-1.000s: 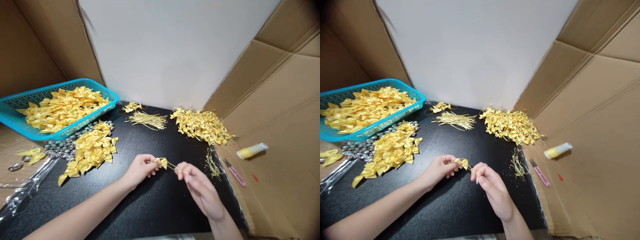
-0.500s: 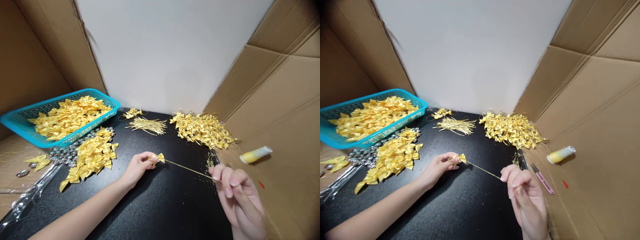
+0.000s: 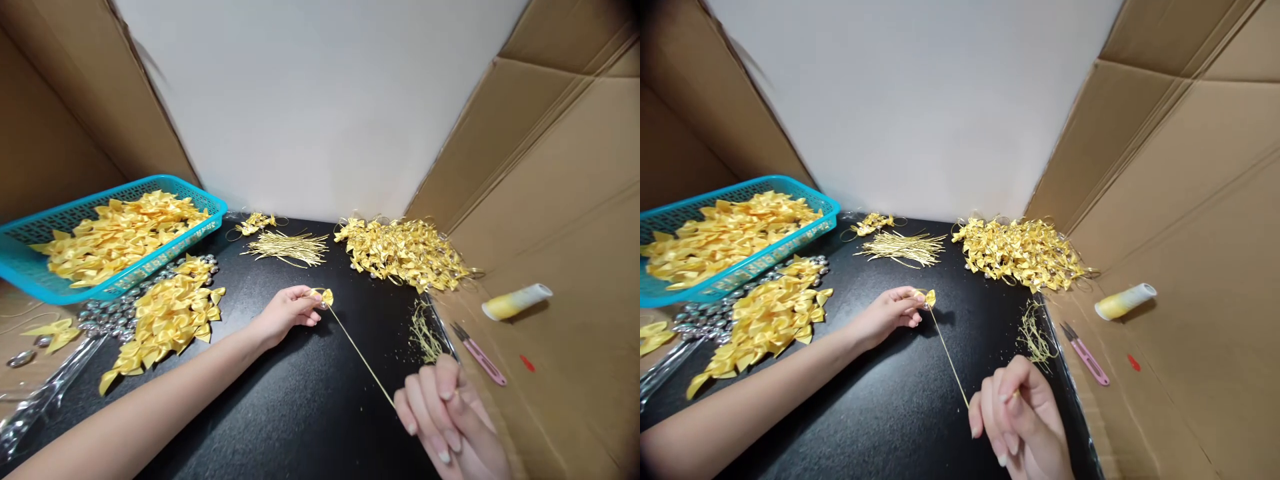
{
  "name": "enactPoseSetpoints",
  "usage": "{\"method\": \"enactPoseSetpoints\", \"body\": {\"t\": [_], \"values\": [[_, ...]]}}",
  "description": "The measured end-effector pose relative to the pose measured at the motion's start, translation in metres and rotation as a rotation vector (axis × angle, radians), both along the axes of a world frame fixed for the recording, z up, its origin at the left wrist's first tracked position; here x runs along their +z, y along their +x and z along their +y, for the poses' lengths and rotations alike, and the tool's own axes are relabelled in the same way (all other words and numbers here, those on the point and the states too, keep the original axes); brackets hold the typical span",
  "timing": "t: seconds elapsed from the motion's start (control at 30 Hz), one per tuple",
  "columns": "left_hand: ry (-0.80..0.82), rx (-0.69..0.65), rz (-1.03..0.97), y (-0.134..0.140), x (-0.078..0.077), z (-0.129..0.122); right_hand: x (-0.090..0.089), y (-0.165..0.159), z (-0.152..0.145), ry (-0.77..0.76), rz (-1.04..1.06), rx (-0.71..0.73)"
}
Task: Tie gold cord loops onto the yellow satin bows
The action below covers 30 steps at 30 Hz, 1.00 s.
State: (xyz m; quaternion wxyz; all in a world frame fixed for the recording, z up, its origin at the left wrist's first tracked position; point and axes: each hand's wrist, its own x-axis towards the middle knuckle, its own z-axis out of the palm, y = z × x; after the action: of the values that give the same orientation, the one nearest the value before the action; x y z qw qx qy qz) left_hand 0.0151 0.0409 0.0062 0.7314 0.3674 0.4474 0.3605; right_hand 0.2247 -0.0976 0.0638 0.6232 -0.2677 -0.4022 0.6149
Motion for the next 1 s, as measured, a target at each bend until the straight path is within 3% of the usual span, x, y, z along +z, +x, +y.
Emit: {"method": "enactPoseSetpoints", "body": {"t": [0.1,0.2,0.3,0.4,0.5,0.73,0.8,0.93,1.0], "values": [[-0.039,-0.033,-0.009,0.005,-0.002,0.006,-0.002,0.0,-0.002,-0.03,-0.014,0.011],[-0.069,-0.022,-0.018,0.006,-0.002,0.01,-0.006,0.009,0.0,0.001,-0.192,-0.043],[-0.07,0.021,-0.015,-0.001,0.003,0.014,-0.011,0.03,0.006,0.133,-0.617,-0.235],[-0.05,0.085,0.003,-0.014,0.011,0.02,-0.017,0.053,0.013,0.163,-1.135,-0.462],[-0.025,0.145,0.017,-0.03,0.02,0.027,-0.024,0.066,0.016,0.111,-1.334,-0.466],[0.016,0.234,0.029,-0.054,0.041,0.033,-0.034,0.058,0.011,-0.137,-1.22,-0.112],[0.022,0.232,0.034,-0.057,0.046,0.031,-0.035,0.059,0.012,-0.234,-1.175,-0.134],[0.047,0.193,0.086,-0.058,0.06,0.022,-0.033,0.055,0.014,-0.386,-0.989,-0.369],[0.083,0.145,0.136,-0.053,0.069,0.013,-0.027,0.039,0.013,-0.436,-0.814,-0.352]]}}
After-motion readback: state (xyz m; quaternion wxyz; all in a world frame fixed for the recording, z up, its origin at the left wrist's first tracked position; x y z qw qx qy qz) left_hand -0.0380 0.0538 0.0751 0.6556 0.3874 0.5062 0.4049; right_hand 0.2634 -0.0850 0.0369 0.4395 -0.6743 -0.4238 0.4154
